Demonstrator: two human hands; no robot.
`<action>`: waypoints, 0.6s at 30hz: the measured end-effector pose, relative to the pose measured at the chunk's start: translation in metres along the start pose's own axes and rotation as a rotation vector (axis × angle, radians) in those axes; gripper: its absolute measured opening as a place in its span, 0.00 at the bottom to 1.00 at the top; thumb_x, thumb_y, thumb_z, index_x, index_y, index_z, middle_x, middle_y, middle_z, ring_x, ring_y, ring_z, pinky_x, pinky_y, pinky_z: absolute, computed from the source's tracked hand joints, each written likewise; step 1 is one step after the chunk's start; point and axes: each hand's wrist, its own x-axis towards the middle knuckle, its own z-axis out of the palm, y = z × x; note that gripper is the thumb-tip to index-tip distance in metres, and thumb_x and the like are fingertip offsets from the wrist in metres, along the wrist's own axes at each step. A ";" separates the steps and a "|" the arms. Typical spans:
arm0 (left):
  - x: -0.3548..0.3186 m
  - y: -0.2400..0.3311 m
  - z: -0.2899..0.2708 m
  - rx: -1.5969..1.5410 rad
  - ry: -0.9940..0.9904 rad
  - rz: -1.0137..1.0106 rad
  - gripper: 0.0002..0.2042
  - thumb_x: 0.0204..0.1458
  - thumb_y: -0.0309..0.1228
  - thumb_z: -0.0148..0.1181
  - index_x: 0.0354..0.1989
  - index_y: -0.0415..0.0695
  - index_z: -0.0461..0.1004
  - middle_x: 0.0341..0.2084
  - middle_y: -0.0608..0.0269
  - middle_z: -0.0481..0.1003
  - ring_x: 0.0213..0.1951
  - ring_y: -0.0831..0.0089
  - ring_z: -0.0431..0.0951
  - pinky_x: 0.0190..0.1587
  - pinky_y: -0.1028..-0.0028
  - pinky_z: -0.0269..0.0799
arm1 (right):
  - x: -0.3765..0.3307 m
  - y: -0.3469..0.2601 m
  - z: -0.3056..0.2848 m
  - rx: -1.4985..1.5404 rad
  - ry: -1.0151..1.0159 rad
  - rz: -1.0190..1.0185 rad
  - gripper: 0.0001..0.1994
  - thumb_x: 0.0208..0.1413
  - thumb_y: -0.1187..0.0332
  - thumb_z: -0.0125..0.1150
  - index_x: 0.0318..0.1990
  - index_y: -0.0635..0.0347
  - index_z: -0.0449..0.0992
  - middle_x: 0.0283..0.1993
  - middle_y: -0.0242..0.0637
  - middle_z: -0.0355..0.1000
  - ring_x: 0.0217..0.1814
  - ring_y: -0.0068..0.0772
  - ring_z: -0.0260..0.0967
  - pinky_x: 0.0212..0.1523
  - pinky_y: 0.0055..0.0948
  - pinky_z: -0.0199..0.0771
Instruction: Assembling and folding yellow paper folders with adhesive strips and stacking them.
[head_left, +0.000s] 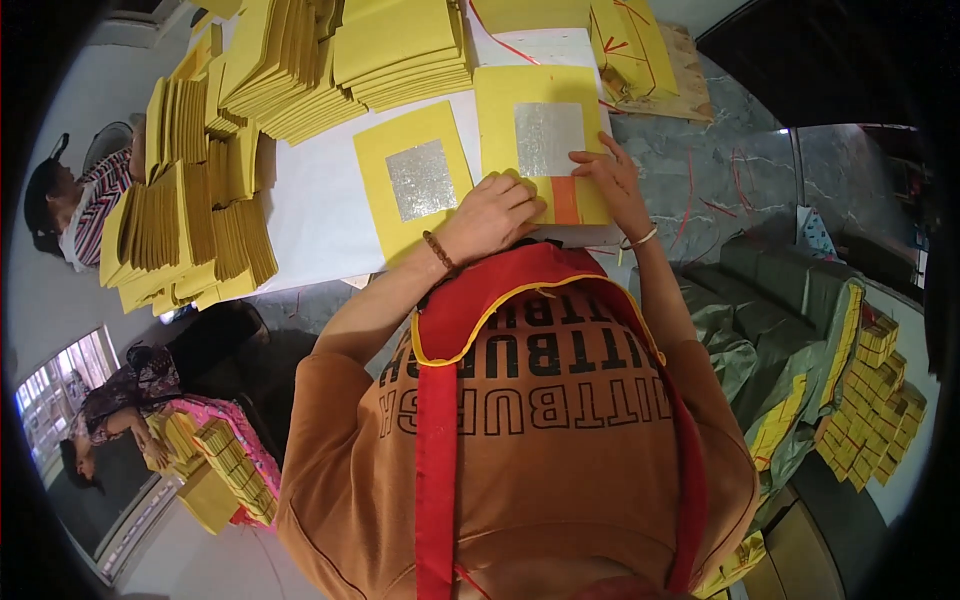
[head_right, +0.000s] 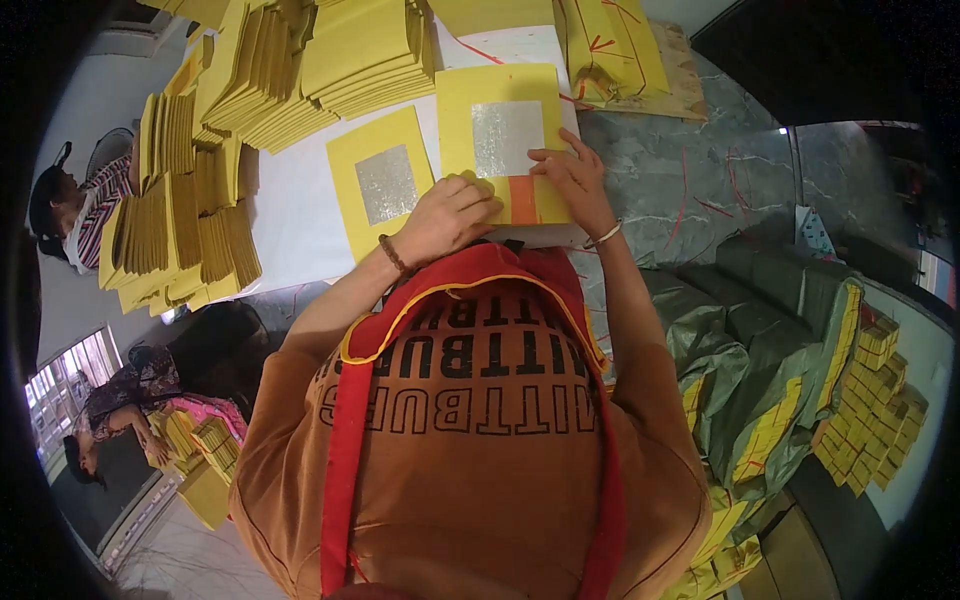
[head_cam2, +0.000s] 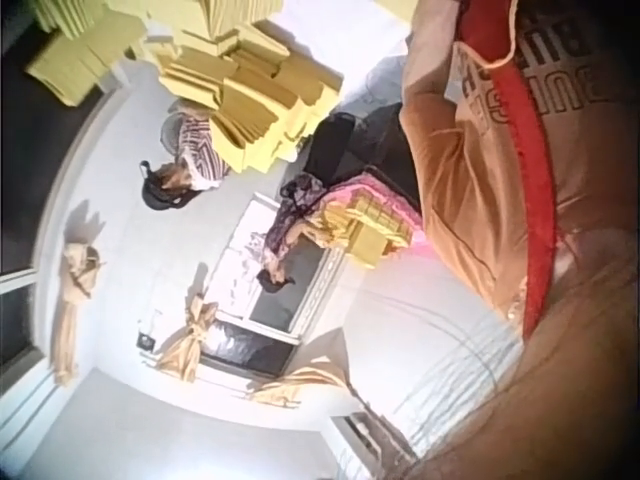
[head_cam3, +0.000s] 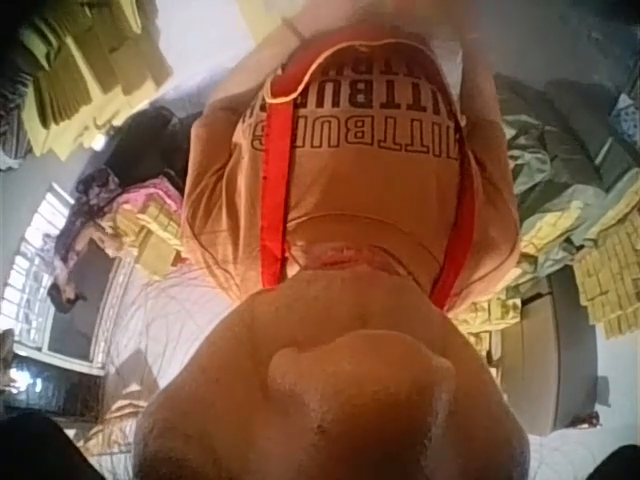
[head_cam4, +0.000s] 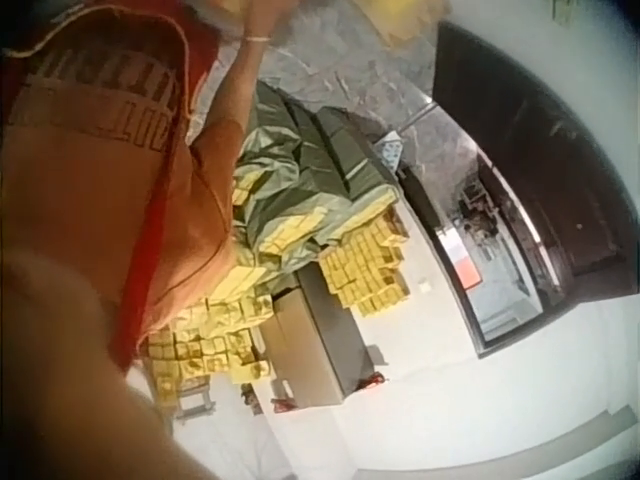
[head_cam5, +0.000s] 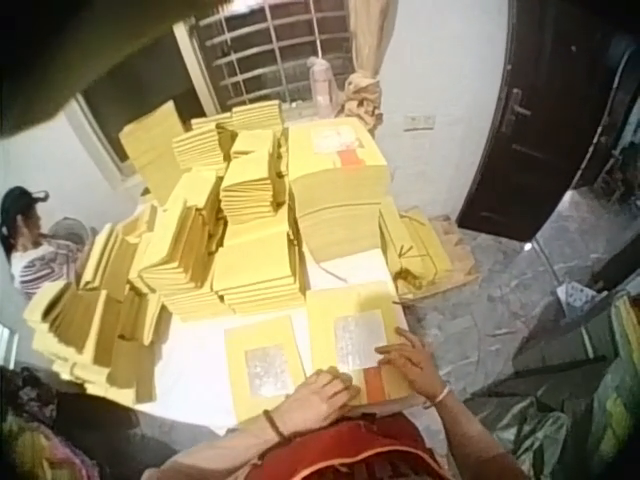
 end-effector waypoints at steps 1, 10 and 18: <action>-0.001 -0.002 0.002 -0.119 0.029 -0.013 0.14 0.42 0.31 0.60 0.39 0.45 0.72 0.36 0.62 0.70 0.41 0.64 0.68 0.43 0.69 0.65 | 0.001 0.001 0.000 0.079 -0.003 -0.003 0.15 0.58 0.60 0.42 0.34 0.54 0.76 0.48 0.28 0.71 0.65 0.40 0.48 0.63 0.38 0.36; 0.005 -0.012 0.005 -0.455 0.100 -0.162 0.06 0.48 0.28 0.54 0.29 0.38 0.73 0.24 0.56 0.72 0.31 0.60 0.71 0.37 0.68 0.68 | 0.001 -0.001 0.004 0.412 0.025 0.086 0.26 0.62 0.54 0.29 0.27 0.61 0.73 0.48 0.41 0.70 0.63 0.40 0.51 0.63 0.34 0.45; 0.007 -0.014 0.005 -0.553 0.137 -0.283 0.07 0.50 0.30 0.55 0.31 0.38 0.74 0.22 0.56 0.72 0.25 0.64 0.72 0.28 0.71 0.66 | 0.002 -0.002 0.005 0.501 0.028 0.129 0.29 0.62 0.52 0.27 0.29 0.64 0.74 0.48 0.45 0.70 0.59 0.37 0.56 0.60 0.31 0.49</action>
